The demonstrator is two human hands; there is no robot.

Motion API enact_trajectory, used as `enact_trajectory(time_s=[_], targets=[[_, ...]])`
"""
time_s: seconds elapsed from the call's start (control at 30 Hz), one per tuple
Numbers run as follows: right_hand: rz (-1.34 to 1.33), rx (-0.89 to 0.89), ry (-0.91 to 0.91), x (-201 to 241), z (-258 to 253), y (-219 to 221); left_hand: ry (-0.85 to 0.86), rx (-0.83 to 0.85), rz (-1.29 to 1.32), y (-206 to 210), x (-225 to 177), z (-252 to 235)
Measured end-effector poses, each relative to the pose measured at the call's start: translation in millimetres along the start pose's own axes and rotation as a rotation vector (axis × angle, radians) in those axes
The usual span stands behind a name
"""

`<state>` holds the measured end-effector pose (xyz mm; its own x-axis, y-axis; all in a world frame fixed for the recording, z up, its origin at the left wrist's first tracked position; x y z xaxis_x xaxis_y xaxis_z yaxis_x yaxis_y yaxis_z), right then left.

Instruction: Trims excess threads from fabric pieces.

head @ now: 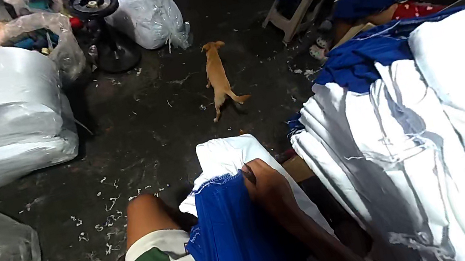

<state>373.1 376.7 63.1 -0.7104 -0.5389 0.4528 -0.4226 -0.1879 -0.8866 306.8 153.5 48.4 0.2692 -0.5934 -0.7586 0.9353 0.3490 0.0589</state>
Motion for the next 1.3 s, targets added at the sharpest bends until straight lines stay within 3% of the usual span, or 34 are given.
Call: enact_trajectory(time_s=[0.07, 0.17, 0.23, 0.33, 0.43, 0.5, 0.67, 0.87, 0.97, 1.13, 1.3], targets=[[0.011, -0.043, -0.048, 5.1, 6.1, -0.1, 0.199, -0.175, -0.183, -42.4, -21.9, 3.8], [0.001, -0.072, -0.120, 16.8, 11.4, -0.6, 0.337, -0.442, -0.289, -73.6, -66.7, 3.7], [0.011, -0.065, -0.161, 22.9, 10.1, 2.1, 0.345, -0.394, -0.326, -58.4, -80.9, -10.2], [0.025, -0.009, -0.157, 22.6, 6.4, 5.3, 0.209, -0.256, -0.460, -9.6, -68.1, -48.8], [0.039, 0.030, -0.170, 23.5, 9.3, 4.9, 0.310, -0.378, -0.411, 10.9, -38.7, -58.4], [0.051, 0.068, -0.205, 31.0, 20.8, 4.4, 0.346, -0.385, -0.309, 13.5, -24.1, -38.1], [-0.021, 0.167, -0.437, 70.4, 68.3, 3.5, 0.250, -0.321, -0.079, 10.4, 4.7, 30.6], [-0.038, 0.195, -0.409, 76.4, 35.1, 26.0, 0.290, -0.339, -0.053, -15.3, 14.5, -15.5], [-0.174, 0.287, -0.340, 68.2, 22.9, 5.9, 0.328, -0.309, -0.108, -10.1, 4.7, -16.7], [-0.396, 0.419, -0.417, 48.9, 53.5, -38.1, 0.379, -0.316, -0.079, -7.5, -7.3, -9.6], [-0.355, 0.504, -0.464, 42.9, 95.2, -35.3, 0.481, -0.473, 0.006, -42.1, -15.5, -17.6]])
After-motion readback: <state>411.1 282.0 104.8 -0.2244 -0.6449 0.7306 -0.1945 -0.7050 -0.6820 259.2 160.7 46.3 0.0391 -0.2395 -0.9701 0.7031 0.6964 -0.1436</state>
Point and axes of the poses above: each hand's wrist, its own z-axis away from the middle knuckle, its own y-axis out of the palm, x = y × z, the point moved 5 cm from there along -z, towards the middle knuckle, and after that the axes turned 2 degrees about -y, right-handed, at the moved point
